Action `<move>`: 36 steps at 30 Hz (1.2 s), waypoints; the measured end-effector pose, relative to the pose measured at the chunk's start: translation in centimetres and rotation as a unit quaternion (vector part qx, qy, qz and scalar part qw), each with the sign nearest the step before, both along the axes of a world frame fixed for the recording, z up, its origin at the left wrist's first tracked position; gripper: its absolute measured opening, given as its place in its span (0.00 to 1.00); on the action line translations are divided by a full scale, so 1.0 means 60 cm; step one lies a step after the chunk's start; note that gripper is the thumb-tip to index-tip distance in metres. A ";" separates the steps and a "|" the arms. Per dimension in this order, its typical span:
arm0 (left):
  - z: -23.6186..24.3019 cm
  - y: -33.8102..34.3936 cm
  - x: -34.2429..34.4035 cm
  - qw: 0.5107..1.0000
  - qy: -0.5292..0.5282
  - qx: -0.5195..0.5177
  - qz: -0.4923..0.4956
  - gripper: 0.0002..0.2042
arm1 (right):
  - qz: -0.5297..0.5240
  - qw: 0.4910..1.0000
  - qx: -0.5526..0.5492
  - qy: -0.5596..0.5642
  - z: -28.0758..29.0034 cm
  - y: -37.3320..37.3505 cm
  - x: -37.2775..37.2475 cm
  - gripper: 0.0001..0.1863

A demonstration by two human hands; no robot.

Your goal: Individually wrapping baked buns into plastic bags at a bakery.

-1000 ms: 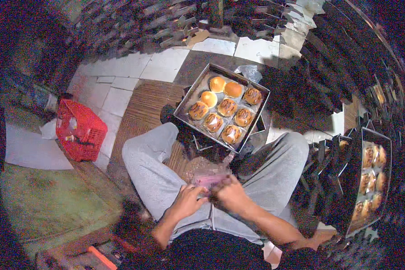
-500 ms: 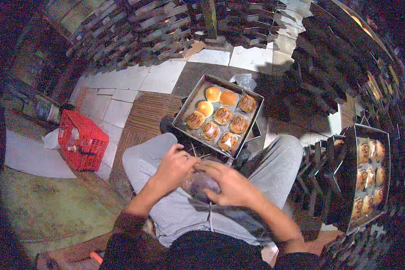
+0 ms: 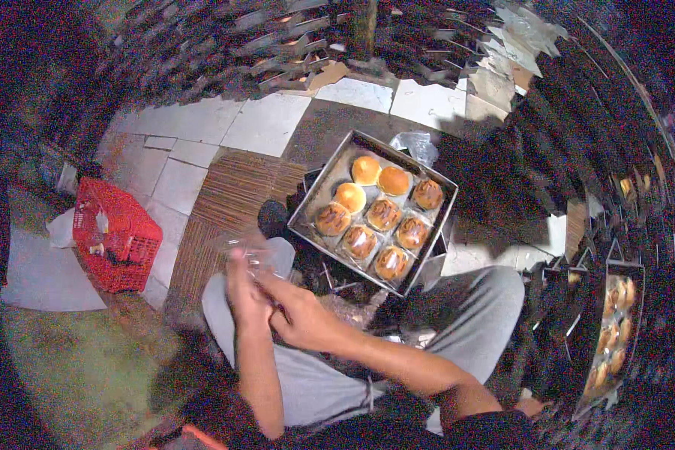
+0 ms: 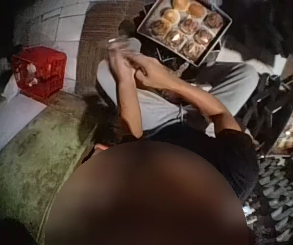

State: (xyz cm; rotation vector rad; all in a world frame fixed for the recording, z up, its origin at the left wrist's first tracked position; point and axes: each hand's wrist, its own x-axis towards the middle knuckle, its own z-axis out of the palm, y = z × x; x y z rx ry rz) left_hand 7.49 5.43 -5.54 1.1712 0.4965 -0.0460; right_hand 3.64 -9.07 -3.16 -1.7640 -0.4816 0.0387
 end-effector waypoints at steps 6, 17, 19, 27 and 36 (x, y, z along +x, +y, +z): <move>0.016 0.050 0.037 0.978 -0.093 -0.140 0.123 0.27 | -0.149 0.896 -0.398 0.133 -0.345 -0.155 0.333 0.17; 0.035 -0.027 0.042 0.955 -0.091 -0.283 0.002 0.26 | -0.237 0.933 -0.114 0.245 -0.420 -0.305 0.329 0.27; 0.029 0.008 0.015 0.962 -0.098 -0.253 0.031 0.26 | -0.225 0.877 0.212 0.369 -0.261 -0.229 0.226 0.24; 0.018 -0.023 -0.054 0.945 -0.058 -0.322 0.015 0.22 | 0.025 0.960 0.187 0.208 0.061 -0.131 -0.094 0.29; 0.054 -0.107 -0.143 0.987 -0.095 -0.130 0.007 0.35 | 0.003 0.989 -0.109 -0.098 0.065 -0.043 -0.102 0.29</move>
